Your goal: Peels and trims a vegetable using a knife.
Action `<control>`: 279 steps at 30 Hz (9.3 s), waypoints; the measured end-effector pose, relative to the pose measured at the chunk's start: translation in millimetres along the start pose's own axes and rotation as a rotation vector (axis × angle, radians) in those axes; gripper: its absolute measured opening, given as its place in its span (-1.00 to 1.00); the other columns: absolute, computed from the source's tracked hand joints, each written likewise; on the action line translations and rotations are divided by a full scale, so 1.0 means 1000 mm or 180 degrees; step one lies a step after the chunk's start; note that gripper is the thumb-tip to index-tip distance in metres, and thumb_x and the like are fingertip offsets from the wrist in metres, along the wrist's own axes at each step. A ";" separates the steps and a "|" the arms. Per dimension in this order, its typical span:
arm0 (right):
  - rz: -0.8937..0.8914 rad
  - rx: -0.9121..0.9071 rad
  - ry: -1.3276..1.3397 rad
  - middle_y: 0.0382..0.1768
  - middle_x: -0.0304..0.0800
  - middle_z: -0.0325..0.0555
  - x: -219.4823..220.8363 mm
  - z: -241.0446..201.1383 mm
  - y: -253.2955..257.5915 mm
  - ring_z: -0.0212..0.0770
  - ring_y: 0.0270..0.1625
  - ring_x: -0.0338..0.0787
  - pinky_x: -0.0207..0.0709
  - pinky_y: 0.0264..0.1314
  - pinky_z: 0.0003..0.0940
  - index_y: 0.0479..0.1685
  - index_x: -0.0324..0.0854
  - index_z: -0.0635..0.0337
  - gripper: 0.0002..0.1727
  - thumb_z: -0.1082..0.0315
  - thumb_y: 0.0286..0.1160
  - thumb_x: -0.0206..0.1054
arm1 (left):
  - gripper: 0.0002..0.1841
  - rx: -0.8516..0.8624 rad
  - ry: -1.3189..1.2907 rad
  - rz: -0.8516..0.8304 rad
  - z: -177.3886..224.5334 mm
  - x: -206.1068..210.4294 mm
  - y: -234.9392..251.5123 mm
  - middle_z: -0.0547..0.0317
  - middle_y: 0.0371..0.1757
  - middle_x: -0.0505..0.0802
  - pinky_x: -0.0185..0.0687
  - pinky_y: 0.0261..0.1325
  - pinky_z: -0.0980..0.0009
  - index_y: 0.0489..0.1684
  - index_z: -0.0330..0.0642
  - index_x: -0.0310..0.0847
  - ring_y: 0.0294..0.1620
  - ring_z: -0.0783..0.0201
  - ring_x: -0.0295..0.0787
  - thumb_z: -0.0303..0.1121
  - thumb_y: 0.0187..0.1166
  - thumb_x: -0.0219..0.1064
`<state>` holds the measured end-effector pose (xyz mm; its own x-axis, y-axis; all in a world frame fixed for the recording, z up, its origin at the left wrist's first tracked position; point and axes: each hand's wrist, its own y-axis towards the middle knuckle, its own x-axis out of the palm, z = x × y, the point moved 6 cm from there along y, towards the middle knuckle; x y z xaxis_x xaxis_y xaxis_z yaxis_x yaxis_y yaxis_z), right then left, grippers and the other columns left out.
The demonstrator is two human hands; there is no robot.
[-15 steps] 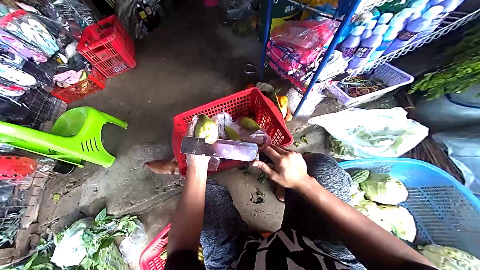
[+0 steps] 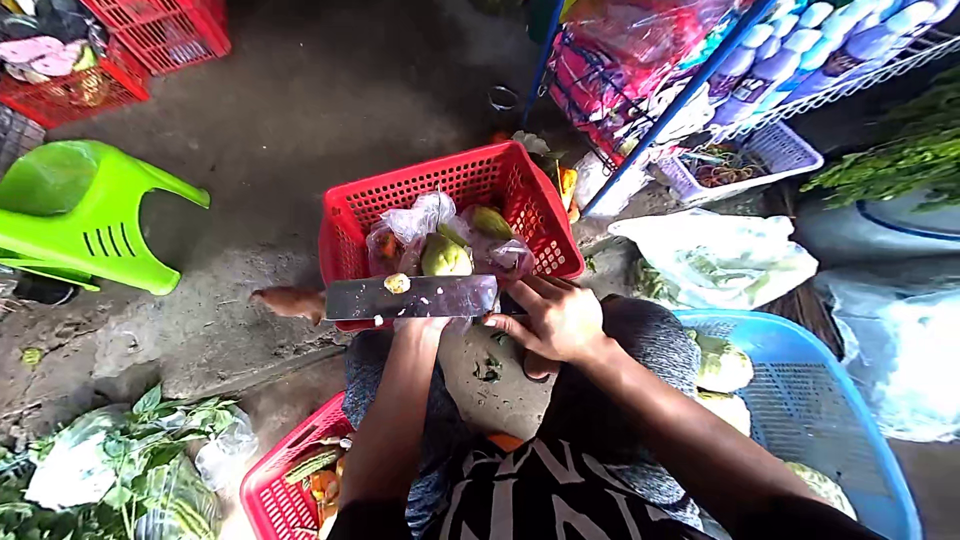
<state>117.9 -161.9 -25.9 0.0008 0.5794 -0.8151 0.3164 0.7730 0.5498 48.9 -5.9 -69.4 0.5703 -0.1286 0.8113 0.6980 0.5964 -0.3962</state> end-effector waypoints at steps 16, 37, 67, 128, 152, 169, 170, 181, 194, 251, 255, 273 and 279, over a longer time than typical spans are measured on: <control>-0.0730 0.0320 0.0213 -0.57 0.72 0.12 0.012 0.056 -0.004 0.19 -0.52 0.78 0.49 -0.61 0.15 -0.30 0.77 0.29 0.02 -0.55 0.57 -0.22 | -0.69 0.0261 0.0187 0.0572 -0.002 -0.008 0.013 0.26 -0.35 0.76 0.72 -0.27 0.35 -0.13 0.04 0.56 -0.30 0.34 0.75 -0.14 0.86 -0.09; -0.1334 0.1205 0.1199 -0.18 0.85 0.22 0.017 0.050 0.023 0.33 -0.08 0.85 0.56 -0.12 0.44 0.10 0.76 0.28 -0.32 -0.25 0.61 0.16 | -0.67 0.0374 0.1124 0.1207 0.004 -0.018 0.021 0.02 0.06 0.72 0.69 0.02 0.03 0.29 -0.07 0.47 0.05 0.10 0.70 -0.10 0.83 0.00; -0.0905 0.1179 0.0346 -0.49 0.75 0.21 0.039 0.070 0.022 0.34 -0.40 0.81 0.51 -0.49 0.34 -0.27 0.72 0.31 -0.08 -0.51 0.54 -0.06 | -0.57 0.0039 0.0828 0.0592 0.017 -0.022 0.021 0.08 -0.16 0.81 0.80 -0.19 0.15 0.12 -0.03 0.58 -0.19 0.14 0.82 0.05 0.84 -0.10; -0.2206 0.2070 0.1757 -0.19 0.86 0.10 0.047 0.128 -0.007 0.17 0.03 0.82 0.50 0.06 0.44 -0.19 0.84 0.08 -0.12 -0.53 0.59 -0.11 | -0.66 0.0715 0.2424 -0.0613 0.005 -0.014 0.020 0.06 -0.12 0.87 0.84 0.00 0.21 0.21 -0.28 0.59 -0.13 0.24 0.86 -0.25 0.61 0.22; 0.0229 -0.0224 0.0173 -0.52 0.79 0.00 0.028 0.012 0.008 0.06 -0.36 0.85 0.65 -0.37 -0.02 -0.52 0.70 0.16 -0.12 -0.51 0.56 -0.06 | -0.60 0.0339 0.1490 -0.0085 0.002 -0.002 0.021 0.20 -0.09 0.74 0.69 0.06 0.39 0.21 -0.13 0.50 -0.08 0.39 0.73 -0.14 0.92 -0.24; -0.0064 0.0029 0.0518 -0.58 0.73 0.02 0.041 0.028 0.018 0.09 -0.47 0.81 0.58 -0.52 0.02 -0.47 0.70 0.22 -0.10 -0.52 0.52 -0.06 | -0.62 0.0287 0.0633 0.0124 0.006 -0.015 0.020 0.27 -0.20 0.84 0.79 -0.09 0.29 -0.02 0.08 0.63 -0.14 0.34 0.81 0.01 0.84 -0.11; -0.0163 0.0216 0.0568 -0.57 0.74 0.05 0.047 0.039 0.015 0.12 -0.48 0.80 0.57 -0.53 0.07 -0.41 0.74 0.24 -0.08 -0.54 0.52 -0.06 | -0.58 0.0302 0.0674 0.0173 0.008 -0.014 0.020 0.28 -0.17 0.83 0.79 -0.06 0.28 0.02 0.09 0.62 -0.11 0.33 0.81 0.03 0.86 -0.18; -0.0364 0.0629 0.0777 -0.58 0.73 0.05 0.048 0.040 0.014 0.13 -0.50 0.79 0.53 -0.58 0.11 -0.39 0.76 0.23 -0.04 -0.57 0.51 -0.10 | -0.51 0.0429 0.0822 0.0371 0.007 -0.014 0.016 0.25 -0.21 0.79 0.76 -0.11 0.26 -0.03 0.06 0.55 -0.14 0.30 0.77 0.05 0.86 -0.32; -0.1004 0.1148 0.0867 -0.62 0.65 0.08 0.058 0.061 0.015 0.21 -0.47 0.76 0.43 -0.53 0.22 -0.41 0.65 0.19 0.03 -0.67 0.46 -0.29 | -0.54 0.0483 0.1070 -0.0103 0.009 -0.011 0.023 0.19 -0.07 0.86 0.83 -0.02 0.19 0.11 0.06 0.62 -0.04 0.24 0.85 0.01 0.87 -0.22; -0.0546 0.0834 0.0947 -0.51 0.77 -0.01 0.040 0.027 0.022 0.09 -0.45 0.81 0.53 -0.55 0.12 -0.27 0.78 0.13 -0.05 -0.60 0.49 -0.15 | -0.54 0.0443 0.0820 0.0542 0.001 -0.019 0.016 0.22 -0.20 0.75 0.76 -0.19 0.27 0.01 0.04 0.49 -0.16 0.30 0.76 0.07 0.85 -0.29; -0.0669 0.0872 0.1016 -0.57 0.74 0.06 0.055 0.039 0.020 0.16 -0.49 0.79 0.48 -0.57 0.17 -0.21 0.78 0.19 0.01 -0.62 0.50 -0.20 | -0.51 0.0291 0.0679 0.0187 -0.002 -0.013 0.018 0.18 -0.15 0.82 0.81 -0.14 0.18 0.04 0.05 0.57 -0.12 0.24 0.82 0.18 0.80 -0.17; -0.2006 0.3221 0.2229 -0.11 0.81 0.25 0.072 0.090 0.010 0.21 -0.02 0.79 0.53 0.08 0.38 0.12 0.75 0.26 -0.12 -0.42 0.73 -0.14 | -0.55 0.0018 0.1138 0.0502 -0.001 -0.007 0.027 0.02 -0.03 0.77 0.79 -0.11 0.04 0.22 0.00 0.53 -0.09 0.05 0.80 0.13 0.72 0.04; -0.0580 0.0491 0.0933 -0.52 0.75 -0.03 0.040 0.025 0.017 0.08 -0.42 0.82 0.57 -0.51 0.11 -0.35 0.76 0.18 -0.07 -0.57 0.47 -0.10 | -0.70 0.0278 0.0921 -0.0005 0.004 -0.021 0.033 0.27 -0.10 0.83 0.79 -0.01 0.30 0.08 0.07 0.62 -0.05 0.35 0.81 -0.04 0.82 0.01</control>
<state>147.3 -131.5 -53.9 -0.3330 0.5025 -0.7979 0.4255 0.8352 0.3484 58.3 19.4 -97.5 0.6776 -0.3425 0.6508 0.6664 0.6603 -0.3464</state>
